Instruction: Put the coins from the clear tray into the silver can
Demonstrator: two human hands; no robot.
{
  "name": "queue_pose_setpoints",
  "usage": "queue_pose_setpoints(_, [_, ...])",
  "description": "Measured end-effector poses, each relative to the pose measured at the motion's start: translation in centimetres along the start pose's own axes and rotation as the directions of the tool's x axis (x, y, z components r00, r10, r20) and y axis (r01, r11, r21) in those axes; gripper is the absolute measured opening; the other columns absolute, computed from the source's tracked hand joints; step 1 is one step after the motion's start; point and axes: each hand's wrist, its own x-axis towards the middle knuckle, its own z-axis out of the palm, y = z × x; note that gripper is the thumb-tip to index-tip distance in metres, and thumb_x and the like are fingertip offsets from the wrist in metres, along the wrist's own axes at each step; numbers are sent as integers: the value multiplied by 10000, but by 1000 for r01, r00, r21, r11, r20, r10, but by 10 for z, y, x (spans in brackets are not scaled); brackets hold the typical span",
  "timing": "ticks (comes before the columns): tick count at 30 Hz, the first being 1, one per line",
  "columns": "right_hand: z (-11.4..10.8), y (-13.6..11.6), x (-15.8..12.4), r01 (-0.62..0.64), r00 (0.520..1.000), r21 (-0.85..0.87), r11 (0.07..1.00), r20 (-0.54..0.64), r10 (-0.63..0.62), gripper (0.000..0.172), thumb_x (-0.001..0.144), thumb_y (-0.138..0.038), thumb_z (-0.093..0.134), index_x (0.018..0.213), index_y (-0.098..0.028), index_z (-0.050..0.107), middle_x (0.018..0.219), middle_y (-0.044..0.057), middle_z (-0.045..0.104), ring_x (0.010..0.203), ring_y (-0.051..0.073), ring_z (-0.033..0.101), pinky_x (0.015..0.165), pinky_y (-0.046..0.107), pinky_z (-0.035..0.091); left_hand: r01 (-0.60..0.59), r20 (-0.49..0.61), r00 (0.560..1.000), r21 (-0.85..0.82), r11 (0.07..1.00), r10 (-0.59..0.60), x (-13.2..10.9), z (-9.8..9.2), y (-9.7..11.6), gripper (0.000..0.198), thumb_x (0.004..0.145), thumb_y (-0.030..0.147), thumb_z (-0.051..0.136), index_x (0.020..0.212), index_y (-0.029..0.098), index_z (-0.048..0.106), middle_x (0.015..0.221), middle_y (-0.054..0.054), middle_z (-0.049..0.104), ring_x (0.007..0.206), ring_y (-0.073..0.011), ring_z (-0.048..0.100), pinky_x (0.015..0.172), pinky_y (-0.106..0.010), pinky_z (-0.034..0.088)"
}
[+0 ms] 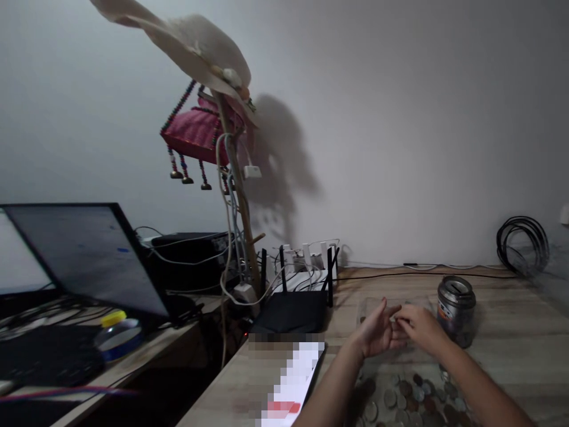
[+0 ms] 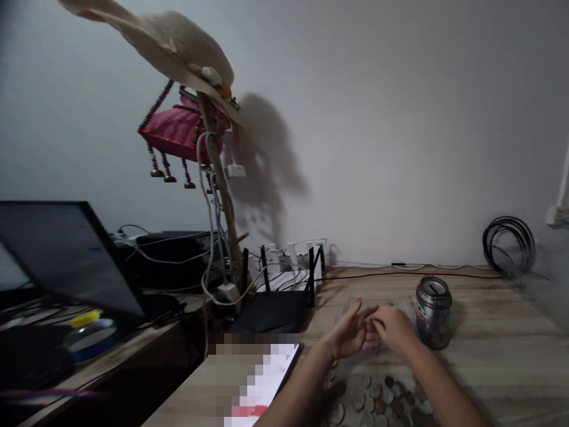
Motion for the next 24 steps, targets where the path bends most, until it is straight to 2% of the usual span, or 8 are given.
queue_pose_setpoints(2, [-23, 11, -2, -81, 978, -127, 989, -202, 54, 256, 804, -224, 400, 842, -219, 653, 831, 35, 630, 813, 155, 531, 704, 251, 364, 7, -75, 997, 86, 996, 0, 3, -3, -3, 577, 749, 628, 373, 1111, 190, 467, 870, -80, 614, 795, -194, 597, 700, -298, 390])
queue_pose_setpoints(5, [-60, 36, -8, -324, 837, -251, 912, -525, 153, 264, 802, -279, 409, 879, -214, 654, 858, 53, 634, 861, 180, 508, 707, 270, 351, 50, -194, 981, 215, 975, -7, 8, -9, -8, 550, 727, 602, 445, 1042, 157, 513, 907, -101, 609, 796, -195, 586, 694, -298, 379])
queue_pose_setpoints(8, [-83, 61, -17, -584, 702, -227, 780, -624, 344, 255, 760, -338, 449, 833, -232, 669, 781, 61, 626, 749, 188, 509, 585, 271, 323, 91, -258, 966, 301, 949, -10, 9, -11, -11, 532, 706, 601, 463, 982, 154, 543, 919, -98, 608, 792, -184, 573, 700, -299, 379])
queue_pose_setpoints(10, [-88, 71, -21, -643, 676, -203, 738, -605, 422, 247, 736, -363, 468, 784, -236, 673, 737, 61, 618, 699, 189, 502, 552, 271, 306, 74, -312, 949, 371, 926, 50, 9, -9, -9, 509, 719, 589, 439, 970, 161, 552, 928, -88, 604, 803, -177, 565, 700, -294, 386])
queue_pose_setpoints(14, [-83, 67, -20, -512, 718, -248, 822, -649, 252, 266, 760, -329, 440, 822, -203, 666, 855, 70, 633, 827, 216, 494, 704, 309, 346, 79, -498, 800, 641, 764, 335, 8, -7, 0, 353, 775, 442, 396, 882, 155, 570, 919, -90, 595, 879, -196, 538, 766, -315, 383])
queue_pose_setpoints(18, [-56, 43, -9, -220, 813, -170, 961, -576, 84, 314, 819, -277, 357, 919, -166, 632, 893, 79, 624, 863, 180, 517, 795, 287, 364, 168, -428, 650, 887, 430, 629, 7, -12, 4, 202, 764, 296, 422, 808, 162, 567, 983, -118, 567, 1042, -238, 462, 936, -345, 277])
queue_pose_setpoints(21, [-20, 33, -1, -130, 960, -88, 988, -259, 104, 349, 841, -284, 315, 937, -165, 629, 911, 80, 625, 873, 168, 543, 791, 270, 383, 240, -415, 704, 903, 357, 577, 5, -21, -2, 201, 701, 289, 512, 850, 161, 556, 1133, -146, 500, 1200, -291, 312, 1020, -399, 141])
queue_pose_setpoints(24, [16, 36, 0, -190, 978, -120, 974, 63, 199, 424, 831, -360, 341, 1119, -135, 556, 1117, 132, 559, 1052, 212, 485, 880, 317, 352, 187, -412, 818, 850, 492, 402, 3, -29, -11, 345, 627, 320, 589, 935, 176, 530, 1301, -129, 362, 1303, -314, 55, 1033, -458, -42])
